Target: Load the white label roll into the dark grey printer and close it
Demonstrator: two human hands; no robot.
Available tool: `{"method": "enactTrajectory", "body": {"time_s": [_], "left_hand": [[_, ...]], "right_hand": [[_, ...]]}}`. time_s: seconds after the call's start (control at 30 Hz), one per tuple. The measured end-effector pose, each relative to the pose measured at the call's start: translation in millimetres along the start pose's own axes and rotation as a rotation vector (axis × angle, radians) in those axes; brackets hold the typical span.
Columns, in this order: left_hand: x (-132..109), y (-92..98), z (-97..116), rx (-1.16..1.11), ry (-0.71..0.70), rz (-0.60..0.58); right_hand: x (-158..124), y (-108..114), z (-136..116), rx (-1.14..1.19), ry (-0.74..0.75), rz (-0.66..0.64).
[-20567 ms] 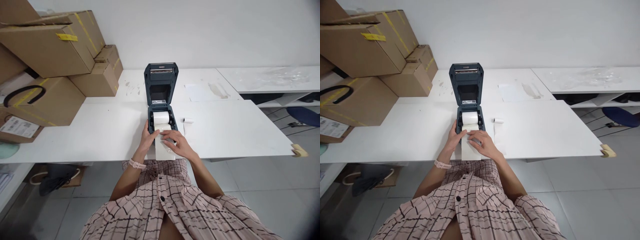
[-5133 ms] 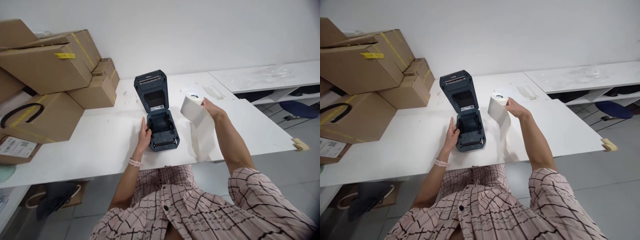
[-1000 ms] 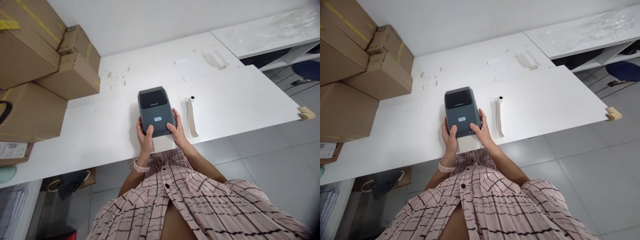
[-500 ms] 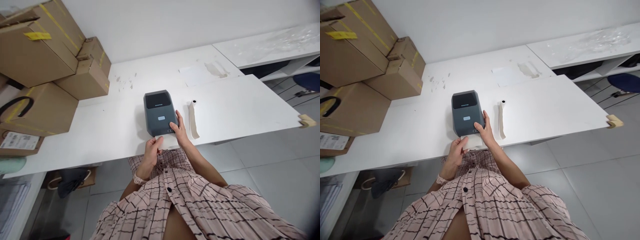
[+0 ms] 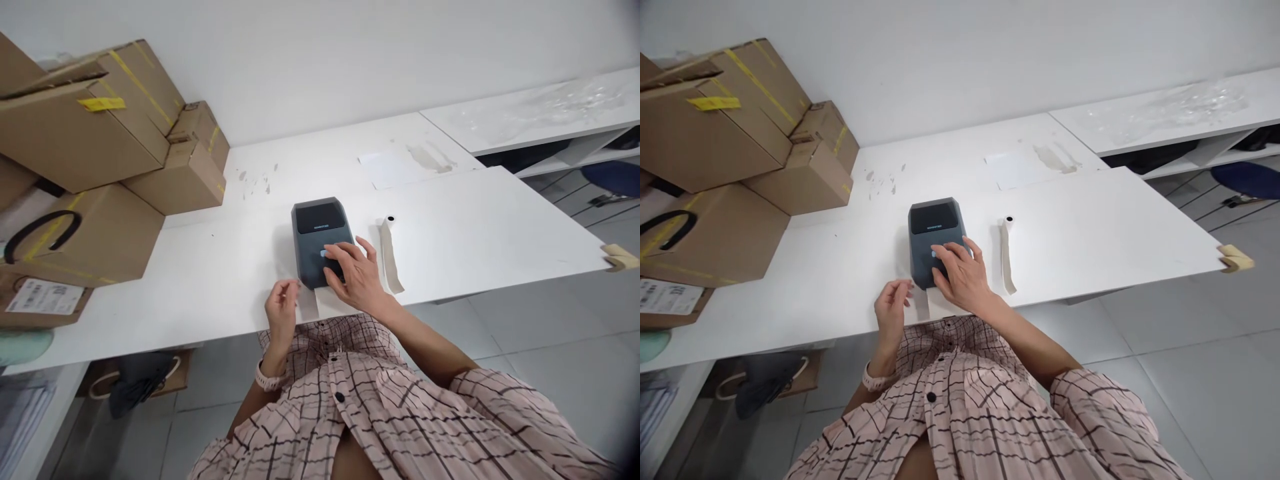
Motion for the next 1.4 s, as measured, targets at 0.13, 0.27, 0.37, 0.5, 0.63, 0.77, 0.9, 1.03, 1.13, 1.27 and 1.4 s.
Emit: {"method": "enactTrajectory", "body": {"time_s": [0.13,0.27,0.37,0.5,0.63,0.77,0.9,1.03,1.13,1.27,1.4], "left_hand": [[14.0,-9.1,16.9,-0.016,-0.112,0.009],[22.8,-36.1,12.9,-0.142,-0.088,-0.127],[22.4,-42.2,2.9,-0.188,-0.054,-0.137],[20.6,-43.6,-4.0,-0.136,-0.055,-0.135],[21.6,-38.9,4.9,-0.033,-0.088,-0.085],[40.0,-28.4,40.5,-0.045,-0.225,-0.065],[82.5,-18.9,71.2,-0.085,-0.340,-0.106],[119.0,-11.5,50.9,-0.085,-0.226,-0.022],[125.2,-18.7,14.2,-0.057,-0.023,-0.031],[118.4,-27.8,-6.5,-0.053,0.062,-0.068],[115.9,-30.7,1.1,-0.029,0.023,-0.080]], "right_hand": [[14.7,1.5,-5.8,-0.053,-0.002,-0.028],[1.4,5.4,15.1,0.234,-0.066,0.060],[-35.2,0.3,54.1,0.526,-0.274,0.285],[-61.9,-29.6,78.9,0.753,-0.433,0.262],[-56.2,-26.0,78.0,0.825,-0.390,0.248],[-29.7,0.6,77.5,0.825,-0.271,0.270],[21.8,26.5,75.8,0.669,-0.150,0.179],[83.9,40.2,83.4,0.487,-0.144,0.091],[129.2,42.7,100.0,0.430,-0.171,0.062],[182.9,37.4,131.9,0.425,-0.178,0.043],[206.7,38.0,145.8,0.404,-0.142,0.055]]}}
Point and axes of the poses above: each hand's wrist, its own x-axis towards the middle knuckle, its own y-axis out of the back of the hand, z = x × y, the point moved 9 cm from there along x, towards the middle knuckle, and after that the axes turned 14 degrees about -z, right-handed, at the moved point
